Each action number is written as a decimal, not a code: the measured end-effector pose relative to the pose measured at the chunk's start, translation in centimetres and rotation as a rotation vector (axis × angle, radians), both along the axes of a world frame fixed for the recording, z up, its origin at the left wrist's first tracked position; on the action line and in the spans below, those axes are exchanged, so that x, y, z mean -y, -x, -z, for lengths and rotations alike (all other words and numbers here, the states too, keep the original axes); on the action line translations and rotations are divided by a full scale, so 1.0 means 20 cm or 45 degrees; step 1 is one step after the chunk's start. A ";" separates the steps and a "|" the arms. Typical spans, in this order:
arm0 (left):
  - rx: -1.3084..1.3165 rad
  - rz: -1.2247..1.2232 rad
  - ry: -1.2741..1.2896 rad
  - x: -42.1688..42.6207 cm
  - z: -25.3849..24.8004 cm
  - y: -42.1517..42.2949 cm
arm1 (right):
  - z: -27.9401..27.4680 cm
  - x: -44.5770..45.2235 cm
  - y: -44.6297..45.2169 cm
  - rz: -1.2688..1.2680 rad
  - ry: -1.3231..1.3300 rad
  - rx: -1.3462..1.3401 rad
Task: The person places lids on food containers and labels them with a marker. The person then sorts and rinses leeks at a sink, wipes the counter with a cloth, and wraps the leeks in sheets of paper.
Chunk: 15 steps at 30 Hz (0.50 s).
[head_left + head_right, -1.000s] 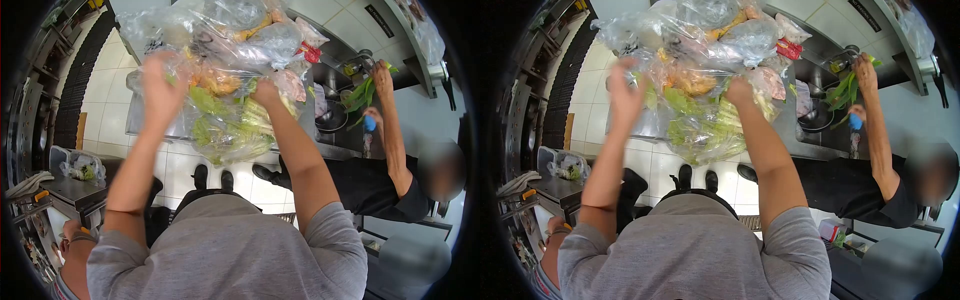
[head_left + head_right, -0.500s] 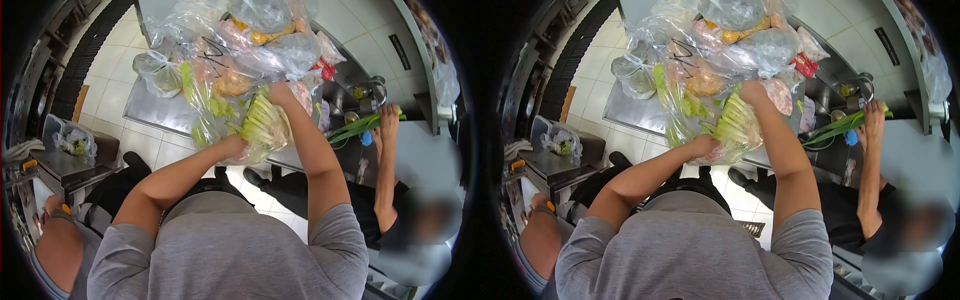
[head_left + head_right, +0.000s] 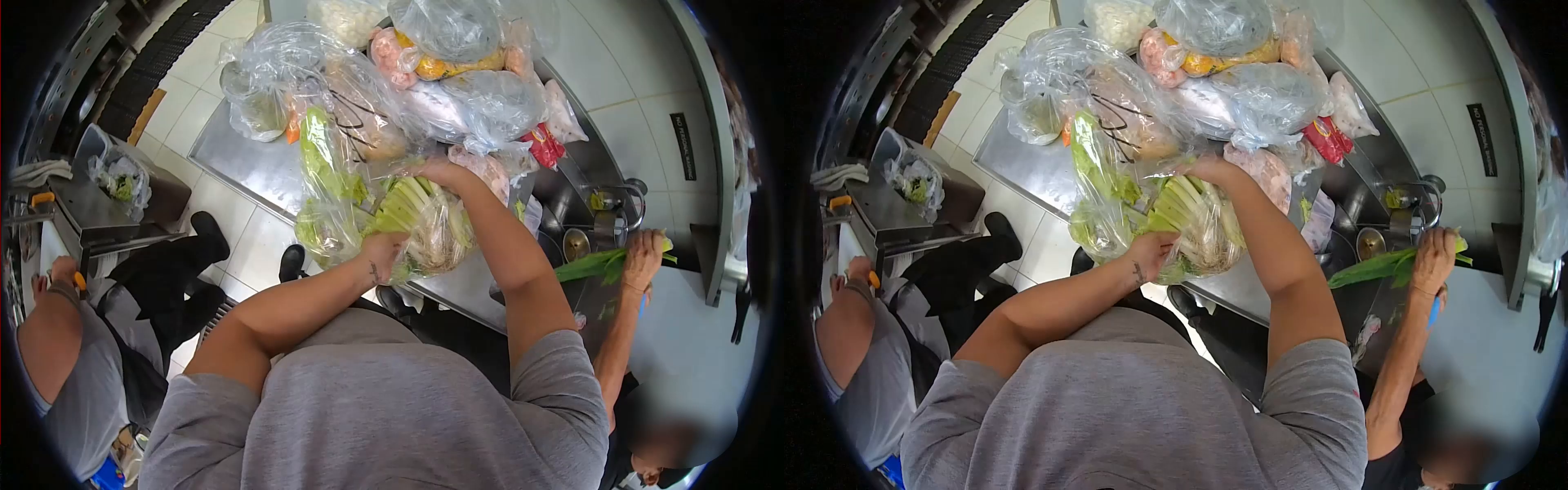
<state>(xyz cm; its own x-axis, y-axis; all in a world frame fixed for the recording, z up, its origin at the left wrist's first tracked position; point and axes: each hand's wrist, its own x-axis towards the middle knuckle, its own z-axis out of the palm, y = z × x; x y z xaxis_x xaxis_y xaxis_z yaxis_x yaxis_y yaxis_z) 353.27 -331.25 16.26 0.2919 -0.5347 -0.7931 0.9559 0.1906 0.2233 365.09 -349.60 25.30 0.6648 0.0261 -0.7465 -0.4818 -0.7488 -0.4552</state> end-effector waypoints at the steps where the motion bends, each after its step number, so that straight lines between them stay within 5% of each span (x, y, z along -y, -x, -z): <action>1: 0.042 -0.023 -0.021 0.02 0.02 -0.02 | 0.08 0.02 -0.01 0.042 -0.065 -0.002; 5: 0.149 -0.118 -0.080 0.02 -0.32 -0.13 | -0.10 -0.09 0.07 0.353 -0.283 0.017; 7: 0.626 -0.262 0.012 0.00 -0.39 -0.16 | -0.36 -0.19 0.11 0.349 -0.216 0.487; 8: 0.625 -0.259 0.005 -0.02 -0.44 -0.20 | -0.36 -0.17 0.12 0.351 -0.223 0.485; 10: 1.258 -0.284 -0.283 -0.06 -0.53 -0.30 | -0.37 -0.10 0.15 0.729 -0.753 0.719; 11: 1.261 -0.275 -0.284 -0.10 -0.56 -0.34 | -0.37 -0.12 0.19 0.737 -0.756 0.722; 13: 1.887 0.145 -0.740 -0.19 -0.58 -0.43 | -0.39 -0.16 0.28 0.891 -0.897 0.932; 15: 1.947 0.095 -0.644 -0.21 -0.51 -0.46 | -0.15 -0.07 0.30 0.966 -0.908 0.922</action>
<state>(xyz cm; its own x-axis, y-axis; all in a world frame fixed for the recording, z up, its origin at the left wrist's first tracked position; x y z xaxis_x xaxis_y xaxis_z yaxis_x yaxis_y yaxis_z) 362.55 -327.08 26.38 0.9222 -0.3705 0.1110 -0.2067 -0.2296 0.9511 359.19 -348.17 28.36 0.9379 -0.2939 -0.1845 -0.1538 0.1244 -0.9802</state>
